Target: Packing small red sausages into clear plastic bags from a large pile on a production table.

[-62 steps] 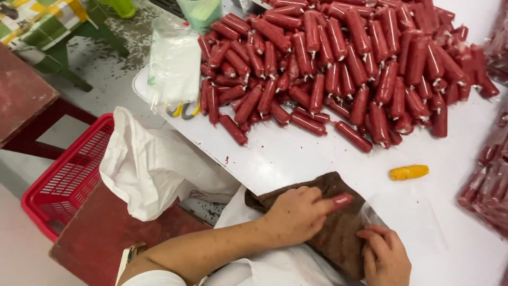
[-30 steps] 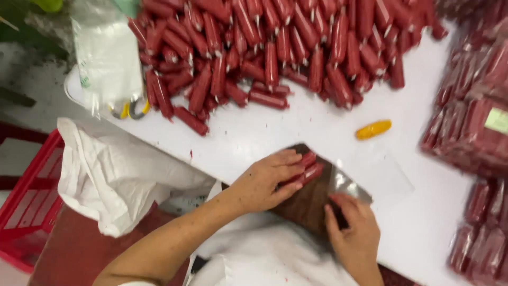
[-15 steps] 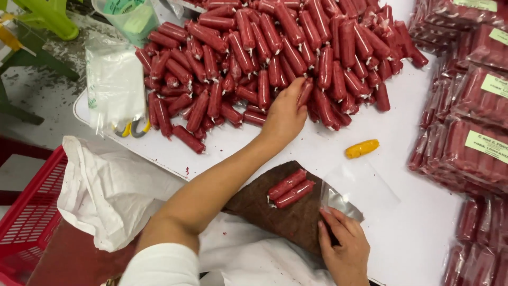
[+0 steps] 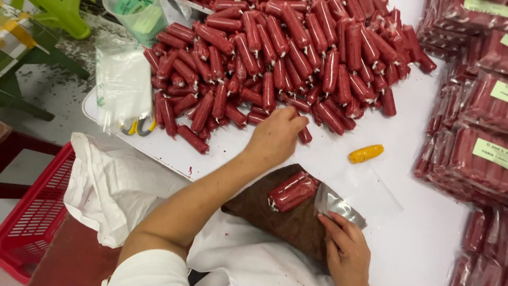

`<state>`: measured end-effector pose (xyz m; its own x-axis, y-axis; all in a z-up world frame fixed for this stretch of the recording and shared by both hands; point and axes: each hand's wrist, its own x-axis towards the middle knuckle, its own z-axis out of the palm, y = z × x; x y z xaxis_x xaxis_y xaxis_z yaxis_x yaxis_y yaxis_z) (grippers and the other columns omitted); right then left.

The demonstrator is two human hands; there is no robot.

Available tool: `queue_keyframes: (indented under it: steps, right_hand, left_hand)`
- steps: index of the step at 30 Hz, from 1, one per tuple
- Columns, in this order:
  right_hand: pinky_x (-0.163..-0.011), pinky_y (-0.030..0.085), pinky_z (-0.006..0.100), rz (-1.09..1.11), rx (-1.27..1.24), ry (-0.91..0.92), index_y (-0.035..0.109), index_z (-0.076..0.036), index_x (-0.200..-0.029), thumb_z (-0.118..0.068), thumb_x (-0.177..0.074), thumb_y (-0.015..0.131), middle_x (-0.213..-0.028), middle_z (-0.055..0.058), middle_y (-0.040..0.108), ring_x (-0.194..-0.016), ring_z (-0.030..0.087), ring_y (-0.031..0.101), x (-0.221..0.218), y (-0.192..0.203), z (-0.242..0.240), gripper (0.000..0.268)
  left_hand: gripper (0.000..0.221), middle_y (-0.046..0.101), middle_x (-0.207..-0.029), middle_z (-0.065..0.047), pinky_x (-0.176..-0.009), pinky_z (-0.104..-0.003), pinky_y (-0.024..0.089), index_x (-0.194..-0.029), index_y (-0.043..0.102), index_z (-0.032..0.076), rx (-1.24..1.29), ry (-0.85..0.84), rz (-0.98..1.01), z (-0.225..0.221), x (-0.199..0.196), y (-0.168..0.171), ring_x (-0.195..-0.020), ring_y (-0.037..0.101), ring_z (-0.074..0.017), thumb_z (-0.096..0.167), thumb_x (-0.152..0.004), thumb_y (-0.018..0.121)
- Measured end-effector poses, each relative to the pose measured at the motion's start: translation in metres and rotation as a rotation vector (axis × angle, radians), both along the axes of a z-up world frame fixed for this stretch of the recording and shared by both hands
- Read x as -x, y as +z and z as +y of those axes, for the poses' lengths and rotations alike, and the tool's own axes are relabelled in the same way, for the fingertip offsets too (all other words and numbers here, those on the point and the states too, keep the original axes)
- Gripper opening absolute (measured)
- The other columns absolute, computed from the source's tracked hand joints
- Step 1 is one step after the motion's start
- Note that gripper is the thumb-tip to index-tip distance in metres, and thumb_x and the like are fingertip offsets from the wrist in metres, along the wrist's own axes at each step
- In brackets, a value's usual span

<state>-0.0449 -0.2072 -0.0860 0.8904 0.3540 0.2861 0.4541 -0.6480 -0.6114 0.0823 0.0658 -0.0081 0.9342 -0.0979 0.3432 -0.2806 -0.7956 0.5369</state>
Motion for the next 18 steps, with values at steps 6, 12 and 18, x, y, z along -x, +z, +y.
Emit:
queue_keyframes:
  steps: [6, 12, 18]
  right_hand:
    - [-0.103, 0.049, 0.025, 0.019, -0.109, -0.048, 0.076, -0.015, -0.115, -0.005, -0.095, 0.059, -0.119, -0.001, 0.072, -0.11, 0.013, 0.066, 0.0, 0.019, 0.013, 0.028]
    - [-0.099, 0.051, 0.021, 0.065, -0.12, -0.167, 0.079, -0.015, -0.107, -0.009, -0.083, 0.076, -0.108, -0.002, 0.075, -0.1, 0.009, 0.068, -0.003, 0.02, 0.021, 0.025]
    - [-0.105, 0.05, 0.023, 0.122, -0.129, -0.103, 0.078, -0.013, -0.107, -0.01, -0.09, 0.068, -0.112, 0.0, 0.076, -0.106, 0.01, 0.069, -0.007, 0.033, 0.023, 0.021]
  left_hand:
    - [0.013, 0.061, -0.096, -0.01, -0.062, -0.028, 0.065, -0.082, 0.063, 0.005, -0.348, 0.098, 0.199, 0.043, -0.034, 0.03, -0.114, 0.057, -0.0318, -0.005, -0.09, 0.063]
    - [0.008, 0.066, -0.09, -0.009, -0.084, -0.038, 0.062, -0.094, 0.071, 0.009, -0.333, -0.048, 0.198, 0.014, -0.045, 0.021, -0.095, 0.062, -0.0243, 0.004, -0.092, 0.065]
    - [0.015, 0.057, -0.102, 0.0, -0.055, -0.034, 0.048, -0.103, 0.068, 0.015, -0.5, -0.244, -0.321, -0.054, -0.087, -0.058, -0.098, 0.051, -0.0215, 0.019, -0.091, 0.06]
